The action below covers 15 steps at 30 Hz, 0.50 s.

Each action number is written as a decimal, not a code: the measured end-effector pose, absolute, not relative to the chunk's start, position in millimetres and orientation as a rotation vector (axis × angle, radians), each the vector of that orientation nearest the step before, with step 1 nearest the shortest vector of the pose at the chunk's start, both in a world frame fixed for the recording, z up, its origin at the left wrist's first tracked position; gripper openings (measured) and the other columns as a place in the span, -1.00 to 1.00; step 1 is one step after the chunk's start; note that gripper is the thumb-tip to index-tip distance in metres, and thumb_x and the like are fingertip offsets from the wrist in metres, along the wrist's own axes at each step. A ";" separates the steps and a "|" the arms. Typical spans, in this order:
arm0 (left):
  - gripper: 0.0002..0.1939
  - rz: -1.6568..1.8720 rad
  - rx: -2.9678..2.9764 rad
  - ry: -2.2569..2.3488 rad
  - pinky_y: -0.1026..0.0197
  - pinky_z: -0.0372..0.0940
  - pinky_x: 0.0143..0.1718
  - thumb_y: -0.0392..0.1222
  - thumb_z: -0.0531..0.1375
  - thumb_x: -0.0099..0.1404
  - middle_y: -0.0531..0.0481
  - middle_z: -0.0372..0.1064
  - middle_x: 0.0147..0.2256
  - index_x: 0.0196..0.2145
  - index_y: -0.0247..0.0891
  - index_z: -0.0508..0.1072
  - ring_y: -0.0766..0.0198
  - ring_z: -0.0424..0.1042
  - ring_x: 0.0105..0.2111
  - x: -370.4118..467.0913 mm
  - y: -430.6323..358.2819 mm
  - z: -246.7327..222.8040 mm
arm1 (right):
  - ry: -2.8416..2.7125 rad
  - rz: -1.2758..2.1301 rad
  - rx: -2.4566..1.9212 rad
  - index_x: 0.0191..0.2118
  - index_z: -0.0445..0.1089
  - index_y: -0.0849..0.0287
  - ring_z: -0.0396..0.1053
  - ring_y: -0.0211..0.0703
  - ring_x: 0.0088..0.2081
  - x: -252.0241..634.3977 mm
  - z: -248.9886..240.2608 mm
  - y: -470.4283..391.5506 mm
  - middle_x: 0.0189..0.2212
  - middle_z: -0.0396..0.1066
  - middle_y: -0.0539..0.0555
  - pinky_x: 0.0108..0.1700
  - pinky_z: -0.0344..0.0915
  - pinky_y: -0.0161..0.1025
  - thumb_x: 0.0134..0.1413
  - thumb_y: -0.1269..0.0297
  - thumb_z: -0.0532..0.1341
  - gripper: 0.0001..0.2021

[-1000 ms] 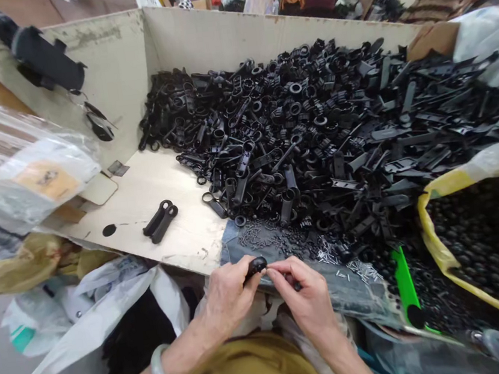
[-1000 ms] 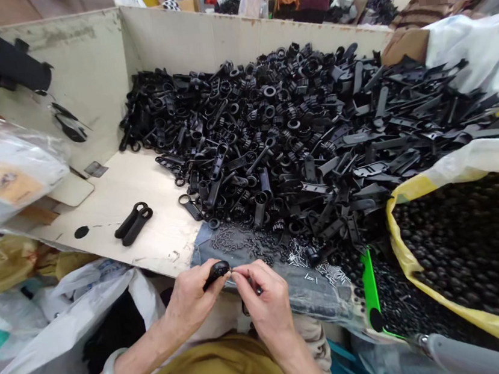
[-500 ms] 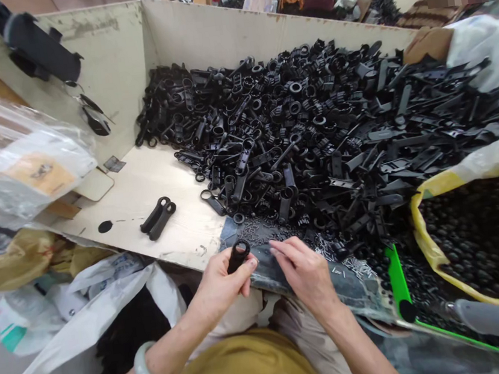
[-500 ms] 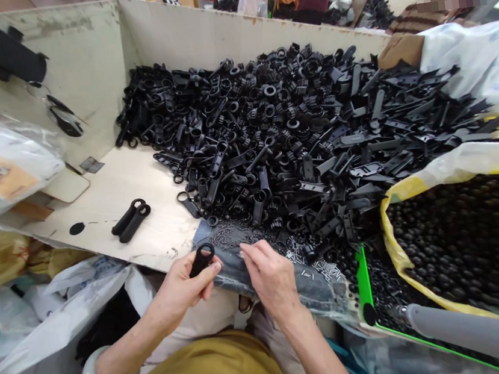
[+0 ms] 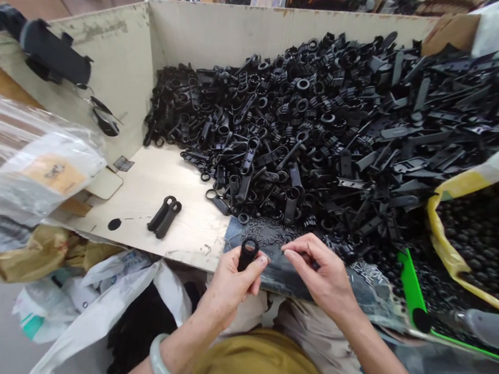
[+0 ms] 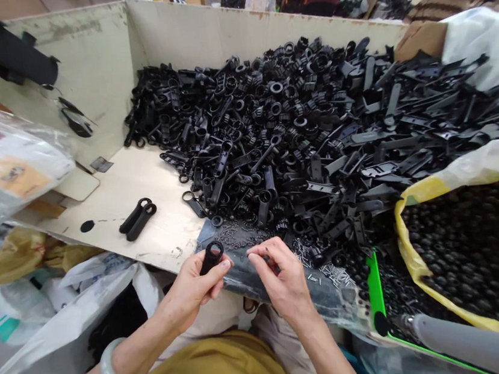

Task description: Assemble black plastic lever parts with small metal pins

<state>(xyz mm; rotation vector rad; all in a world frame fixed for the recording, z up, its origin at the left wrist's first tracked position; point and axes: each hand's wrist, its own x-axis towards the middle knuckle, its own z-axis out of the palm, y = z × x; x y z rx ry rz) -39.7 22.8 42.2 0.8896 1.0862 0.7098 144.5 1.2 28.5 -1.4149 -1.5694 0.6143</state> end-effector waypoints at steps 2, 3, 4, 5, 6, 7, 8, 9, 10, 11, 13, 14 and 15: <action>-0.57 0.731 0.918 1.056 0.38 -0.16 -0.64 0.18 0.34 0.19 0.23 0.13 -0.70 -0.31 -0.26 0.40 0.48 -0.02 -0.68 -37.1 21.5 45.0 | -1.513 0.726 -1.341 -0.25 0.56 0.07 0.34 -0.30 -0.45 140.1 37.9 -2.6 -0.36 0.47 -0.01 -0.45 0.22 -0.37 0.30 0.33 0.26 -0.88; -0.57 0.736 0.924 1.047 0.37 -0.15 -0.64 0.18 0.33 0.20 0.23 0.13 -0.70 -0.32 -0.26 0.40 0.48 -0.03 -0.68 -35.8 20.9 46.1 | -1.499 0.754 -1.317 -0.25 0.56 0.07 0.33 -0.31 -0.45 138.1 41.0 -4.3 -0.36 0.47 -0.02 -0.45 0.22 -0.37 0.30 0.33 0.26 -0.88; -0.57 0.738 0.927 1.041 0.37 -0.14 -0.64 0.19 0.33 0.20 0.24 0.13 -0.70 -0.32 -0.26 0.40 0.48 -0.03 -0.68 -34.6 20.5 46.9 | -1.485 0.767 -1.300 -0.26 0.57 0.07 0.33 -0.31 -0.45 136.4 42.8 -5.7 -0.37 0.47 -0.02 -0.46 0.21 -0.37 0.29 0.34 0.27 -0.88; -0.56 0.741 0.930 1.036 0.37 -0.13 -0.64 0.19 0.33 0.21 0.24 0.13 -0.70 -0.32 -0.26 0.40 0.48 -0.03 -0.68 -33.5 20.2 47.5 | -1.473 0.769 -1.291 -0.26 0.57 0.07 0.33 -0.32 -0.45 135.0 43.6 -6.8 -0.38 0.47 -0.02 -0.45 0.21 -0.38 0.29 0.34 0.27 -0.88; -0.56 0.743 0.932 1.031 0.37 -0.11 -0.63 0.19 0.33 0.21 0.24 0.13 -0.70 -0.32 -0.27 0.40 0.48 -0.01 -0.68 -32.5 19.9 47.7 | -1.463 0.768 -1.287 -0.26 0.57 0.07 0.33 -0.32 -0.45 134.0 43.6 -7.6 -0.38 0.47 -0.02 -0.45 0.22 -0.38 0.28 0.35 0.27 -0.88; -0.55 0.747 0.935 1.028 0.37 -0.10 -0.63 0.20 0.33 0.21 0.23 0.13 -0.70 -0.32 -0.27 0.40 0.48 -0.01 -0.67 -31.7 19.5 47.8 | -1.455 0.765 -1.286 -0.26 0.57 0.07 0.33 -0.31 -0.44 133.4 43.0 -8.1 -0.38 0.46 -0.02 -0.44 0.22 -0.38 0.28 0.35 0.28 -0.89; -0.55 0.748 0.937 1.025 0.37 -0.10 -0.63 0.20 0.34 0.21 0.23 0.13 -0.69 -0.32 -0.27 0.40 0.48 0.00 -0.67 -31.1 19.1 47.7 | -1.451 0.763 -1.288 -0.27 0.57 0.07 0.33 -0.31 -0.44 133.0 42.3 -8.4 -0.39 0.46 -0.02 -0.43 0.22 -0.37 0.28 0.35 0.28 -0.89; -0.55 0.746 0.937 1.024 0.37 -0.09 -0.63 0.21 0.34 0.21 0.24 0.13 -0.69 -0.32 -0.27 0.40 0.48 -0.01 -0.67 -30.6 18.6 47.6 | -1.449 0.761 -1.289 -0.27 0.57 0.07 0.34 -0.31 -0.43 132.9 41.5 -8.8 -0.39 0.46 -0.02 -0.43 0.22 -0.37 0.28 0.35 0.28 -0.89; -0.55 0.742 0.936 1.025 0.37 -0.09 -0.63 0.21 0.33 0.21 0.24 0.13 -0.69 -0.32 -0.27 0.39 0.48 -0.02 -0.68 -30.3 17.9 47.4 | -1.449 0.760 -1.291 -0.27 0.57 0.07 0.33 -0.31 -0.43 133.0 40.8 -9.2 -0.39 0.46 -0.02 -0.43 0.22 -0.37 0.28 0.35 0.28 -0.89; -0.55 0.736 0.932 1.026 0.37 -0.09 -0.63 0.21 0.33 0.21 0.25 0.12 -0.70 -0.32 -0.26 0.39 0.48 -0.03 -0.68 -30.0 17.2 47.2 | -1.450 0.755 -1.293 -0.27 0.57 0.08 0.33 -0.30 -0.43 133.2 40.4 -9.7 -0.39 0.46 -0.02 -0.44 0.22 -0.37 0.27 0.35 0.29 -0.90; -0.55 0.722 0.924 1.032 0.37 -0.11 -0.64 0.21 0.33 0.21 0.25 0.11 -0.71 -0.32 -0.26 0.39 0.49 -0.06 -0.69 -29.6 15.4 46.8 | -1.451 0.739 -1.298 -0.27 0.57 0.08 0.33 -0.30 -0.44 133.5 40.1 -11.1 -0.40 0.46 -0.02 -0.44 0.22 -0.36 0.27 0.35 0.29 -0.90; -0.56 0.717 0.917 1.035 0.37 -0.11 -0.64 0.20 0.34 0.21 0.25 0.11 -0.71 -0.32 -0.26 0.39 0.49 -0.07 -0.69 -29.5 14.6 46.7 | -1.455 0.730 -1.301 -0.28 0.56 0.08 0.33 -0.30 -0.44 133.6 40.2 -11.9 -0.40 0.46 -0.02 -0.45 0.22 -0.36 0.27 0.35 0.29 -0.90; -0.56 0.714 0.906 1.039 0.37 -0.12 -0.64 0.20 0.34 0.20 0.25 0.11 -0.71 -0.33 -0.26 0.39 0.49 -0.07 -0.69 -29.4 13.9 46.6 | -1.461 0.720 -1.304 -0.28 0.56 0.09 0.33 -0.29 -0.44 133.5 40.4 -12.7 -0.40 0.45 -0.02 -0.45 0.22 -0.35 0.27 0.35 0.29 -0.90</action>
